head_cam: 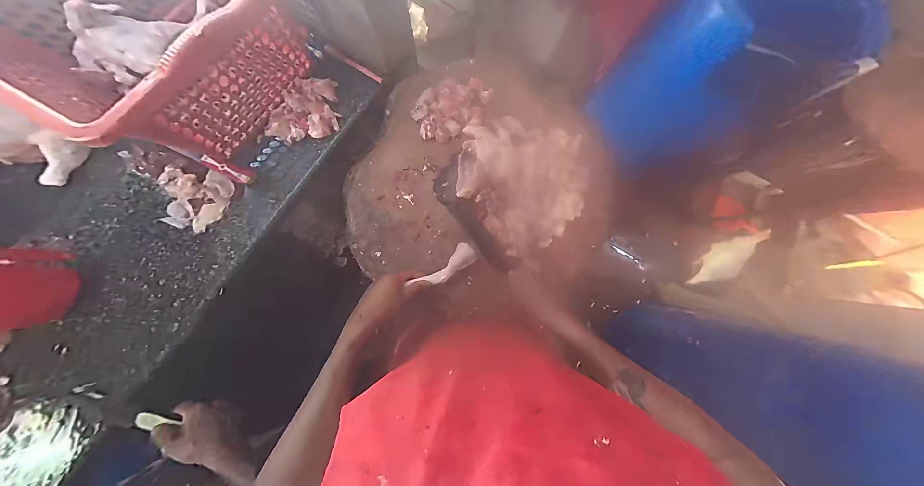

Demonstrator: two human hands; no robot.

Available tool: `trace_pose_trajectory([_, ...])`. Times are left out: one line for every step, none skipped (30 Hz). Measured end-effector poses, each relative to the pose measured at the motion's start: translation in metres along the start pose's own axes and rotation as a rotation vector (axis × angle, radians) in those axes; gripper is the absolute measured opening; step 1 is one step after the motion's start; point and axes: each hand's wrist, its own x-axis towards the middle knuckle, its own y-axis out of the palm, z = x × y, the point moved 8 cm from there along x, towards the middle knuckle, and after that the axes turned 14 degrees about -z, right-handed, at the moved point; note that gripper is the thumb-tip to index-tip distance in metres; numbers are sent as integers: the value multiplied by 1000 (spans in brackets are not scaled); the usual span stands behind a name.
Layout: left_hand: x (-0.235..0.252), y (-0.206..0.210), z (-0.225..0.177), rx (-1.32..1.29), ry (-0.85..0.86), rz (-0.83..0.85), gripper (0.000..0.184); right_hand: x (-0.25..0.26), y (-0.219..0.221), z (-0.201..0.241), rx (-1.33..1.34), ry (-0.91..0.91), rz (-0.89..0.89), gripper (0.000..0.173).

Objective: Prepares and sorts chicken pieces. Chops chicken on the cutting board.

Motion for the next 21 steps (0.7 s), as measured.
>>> trace_pose_trajectory([1,6,-2,-34,-17,15,41,-6,-9,11,4,-14,-30,51])
trace_pose_trajectory([8,15,-2,-64,-36,24,41,-11,-20,27,26,-59,-75,50])
trace_pose_trajectory([18,23,1,-68,-56,16,41,-14,-34,49,78,-152,-148,50])
trace_pose_trajectory([25,32,6,-42,-79,8,42,-22,-47,74,170,-274,-222,53])
trace_pose_trajectory([30,37,10,4,-98,-1,41,-32,-57,99,271,-397,-278,60])
trace_pose_trajectory([32,38,12,49,-111,-8,41,-43,-63,121,361,-505,-327,69])
trace_pose_trajectory([32,37,12,84,-112,-12,42,-52,-65,136,411,-615,-379,74])
trace_pose_trajectory([32,37,11,103,-108,-15,42,-57,-59,137,397,-689,-419,77])
trace_pose_trajectory([30,36,10,110,-98,-17,42,-56,-45,124,300,-706,-428,76])
trace_pose_trajectory([29,33,8,111,-87,-23,41,-47,-27,103,130,-628,-369,70])
trace_pose_trajectory([29,30,6,114,-78,-30,40,-31,-6,76,-47,-434,-207,58])
trace_pose_trajectory([28,28,4,114,-77,-31,40,-16,13,49,-176,-220,-36,54])
trace_pose_trajectory([26,26,3,115,-76,-34,40,-5,24,30,-243,-86,54,56])
trace_pose_trajectory([26,23,2,105,-75,-54,40,2,24,26,-270,-32,78,58])
trace_pose_trajectory([25,22,4,80,-81,-75,40,2,18,33,-272,-36,60,58])
trace_pose_trajectory([21,24,7,45,-95,-81,42,-6,11,46,-227,-74,26,57])
trace_pose_trajectory([25,26,8,-10,-111,-105,43,-11,-1,67,-143,-155,-30,55])
trace_pose_trajectory([29,29,9,-55,-146,-131,43,-19,-12,89,-35,-260,-85,56])
trace_pose_trajectory([29,34,10,-72,-202,-145,43,-29,-19,109,78,-352,-125,64])
trace_pose_trajectory([30,38,11,-66,-249,-168,43,-37,-24,127,189,-439,-173,72])
trace_pose_trajectory([31,40,9,-46,-282,-185,43,-43,-25,139,266,-516,-215,78])
